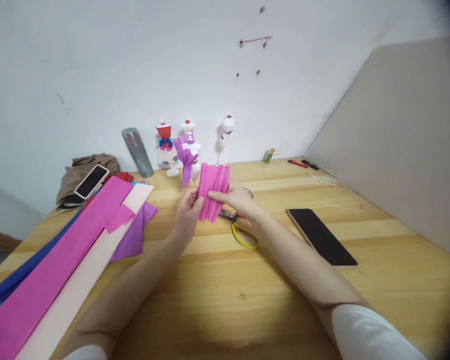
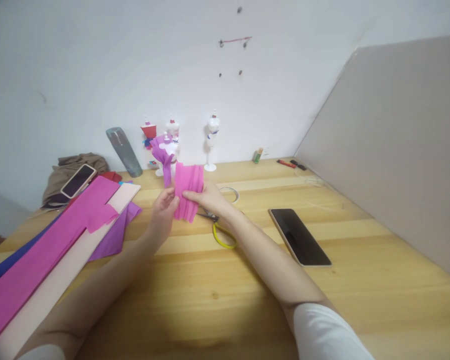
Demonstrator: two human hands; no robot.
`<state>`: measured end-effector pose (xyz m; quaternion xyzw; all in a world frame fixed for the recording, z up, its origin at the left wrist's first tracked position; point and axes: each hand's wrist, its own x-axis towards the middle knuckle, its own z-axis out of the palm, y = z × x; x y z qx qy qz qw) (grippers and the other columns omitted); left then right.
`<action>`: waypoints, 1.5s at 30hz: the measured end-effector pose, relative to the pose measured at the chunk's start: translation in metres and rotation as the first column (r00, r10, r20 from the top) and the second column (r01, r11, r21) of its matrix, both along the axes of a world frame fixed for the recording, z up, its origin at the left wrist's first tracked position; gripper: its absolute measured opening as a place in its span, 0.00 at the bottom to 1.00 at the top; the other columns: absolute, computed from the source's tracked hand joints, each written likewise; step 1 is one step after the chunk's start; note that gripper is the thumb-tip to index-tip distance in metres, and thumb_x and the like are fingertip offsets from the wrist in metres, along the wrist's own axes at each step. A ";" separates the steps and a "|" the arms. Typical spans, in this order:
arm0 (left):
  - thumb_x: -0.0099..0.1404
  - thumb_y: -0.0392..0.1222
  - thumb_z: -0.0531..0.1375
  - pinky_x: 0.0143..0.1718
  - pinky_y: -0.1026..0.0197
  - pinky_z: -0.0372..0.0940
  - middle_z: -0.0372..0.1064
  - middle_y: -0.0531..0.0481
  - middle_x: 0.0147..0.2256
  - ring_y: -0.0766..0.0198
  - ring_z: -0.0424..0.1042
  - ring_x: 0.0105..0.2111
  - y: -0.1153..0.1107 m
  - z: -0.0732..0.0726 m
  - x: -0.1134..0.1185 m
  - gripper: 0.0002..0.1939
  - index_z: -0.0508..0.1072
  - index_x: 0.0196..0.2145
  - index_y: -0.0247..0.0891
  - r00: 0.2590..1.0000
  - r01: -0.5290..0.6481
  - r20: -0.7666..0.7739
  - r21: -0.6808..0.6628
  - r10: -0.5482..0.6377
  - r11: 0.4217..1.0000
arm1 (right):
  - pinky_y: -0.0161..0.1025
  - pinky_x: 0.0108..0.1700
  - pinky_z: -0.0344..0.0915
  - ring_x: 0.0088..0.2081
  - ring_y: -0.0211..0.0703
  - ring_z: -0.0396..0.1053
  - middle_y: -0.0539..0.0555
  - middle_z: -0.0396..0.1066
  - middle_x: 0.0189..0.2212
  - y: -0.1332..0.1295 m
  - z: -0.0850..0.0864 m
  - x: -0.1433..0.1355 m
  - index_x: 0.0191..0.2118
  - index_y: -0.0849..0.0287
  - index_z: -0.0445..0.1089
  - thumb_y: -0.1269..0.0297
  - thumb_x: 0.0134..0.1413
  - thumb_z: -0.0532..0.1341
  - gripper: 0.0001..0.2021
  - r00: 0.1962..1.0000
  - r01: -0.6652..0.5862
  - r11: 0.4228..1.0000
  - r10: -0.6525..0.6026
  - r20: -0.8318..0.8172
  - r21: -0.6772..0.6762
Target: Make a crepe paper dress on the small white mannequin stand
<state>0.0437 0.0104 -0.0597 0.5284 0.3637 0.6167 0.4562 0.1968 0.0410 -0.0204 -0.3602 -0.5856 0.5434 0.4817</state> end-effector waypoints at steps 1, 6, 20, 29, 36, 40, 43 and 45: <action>0.61 0.48 0.65 0.52 0.51 0.71 0.79 0.45 0.44 0.57 0.78 0.46 0.000 0.000 0.000 0.14 0.73 0.43 0.41 1.000 -0.026 -0.010 0.010 0.026 1.000 | 0.41 0.36 0.68 0.30 0.42 0.71 0.50 0.76 0.27 0.000 0.000 -0.001 0.31 0.60 0.75 0.55 0.34 0.75 0.18 1.000 -0.005 1.000 0.005 0.003 0.001; 0.58 0.45 0.65 0.43 0.57 0.71 0.75 0.50 0.33 0.62 0.76 0.36 0.003 -0.001 -0.003 0.09 0.70 0.35 0.41 0.994 -0.095 -0.050 0.025 0.097 0.995 | 0.40 0.35 0.67 0.29 0.41 0.70 0.49 0.74 0.26 0.000 -0.002 -0.004 0.29 0.58 0.73 0.55 0.34 0.75 0.17 0.999 0.023 0.998 -0.026 0.047 0.056; 0.61 0.41 0.64 0.50 0.50 0.70 0.74 0.47 0.38 0.56 0.74 0.43 -0.002 0.009 -0.004 0.01 0.76 0.31 0.43 0.894 -0.228 -0.312 0.299 0.321 0.927 | 0.43 0.37 0.71 0.30 0.45 0.72 0.50 0.75 0.26 -0.002 0.001 -0.011 0.27 0.56 0.73 0.52 0.35 0.74 0.16 1.000 0.015 0.997 -0.014 -0.010 0.075; 0.64 0.44 0.63 0.54 0.48 0.71 0.73 0.39 0.50 0.54 0.75 0.49 0.018 0.020 -0.027 0.18 0.74 0.51 0.38 0.847 -0.369 -0.255 0.350 0.467 0.861 | 0.49 0.49 0.72 0.39 0.49 0.76 0.53 0.80 0.35 0.012 0.004 0.007 0.35 0.58 0.76 0.56 0.35 0.76 0.19 0.989 0.139 0.987 -0.135 -0.052 0.083; 0.56 0.43 0.71 0.64 0.42 0.62 0.65 0.33 0.62 0.44 0.66 0.64 0.069 0.042 -0.060 0.37 0.66 0.61 0.39 0.922 -0.270 -0.252 0.120 0.293 0.955 | 0.51 0.49 0.72 0.42 0.54 0.76 0.54 0.80 0.35 0.030 0.018 0.016 0.34 0.58 0.77 0.58 0.35 0.74 0.17 0.980 0.199 0.968 -0.195 -0.039 0.151; 0.54 0.44 0.72 0.66 0.38 0.58 0.60 0.31 0.66 0.42 0.60 0.68 0.083 0.048 -0.068 0.44 0.60 0.65 0.41 0.953 -0.125 -0.265 0.092 0.145 0.988 | 0.49 0.44 0.71 0.38 0.54 0.75 0.54 0.78 0.31 0.036 0.020 0.017 0.31 0.59 0.76 0.58 0.37 0.72 0.14 0.960 0.269 0.940 -0.278 0.018 0.211; 0.52 0.42 0.72 0.68 0.37 0.55 0.56 0.33 0.69 0.43 0.55 0.70 0.092 0.050 -0.069 0.50 0.56 0.68 0.43 0.956 -0.049 -0.283 0.115 0.080 0.992 | 0.48 0.42 0.70 0.36 0.53 0.74 0.55 0.77 0.30 0.038 0.018 0.011 0.29 0.59 0.75 0.58 0.39 0.71 0.12 0.949 0.292 0.922 -0.313 0.043 0.255; 0.50 0.40 0.72 0.67 0.36 0.55 0.57 0.34 0.69 0.43 0.56 0.70 0.099 0.052 -0.067 0.52 0.55 0.69 0.44 0.951 -0.033 -0.299 0.161 0.081 0.986 | 0.47 0.41 0.70 0.34 0.51 0.73 0.54 0.75 0.28 0.039 0.017 0.005 0.27 0.59 0.73 0.58 0.40 0.70 0.10 0.941 0.304 0.910 -0.333 0.062 0.280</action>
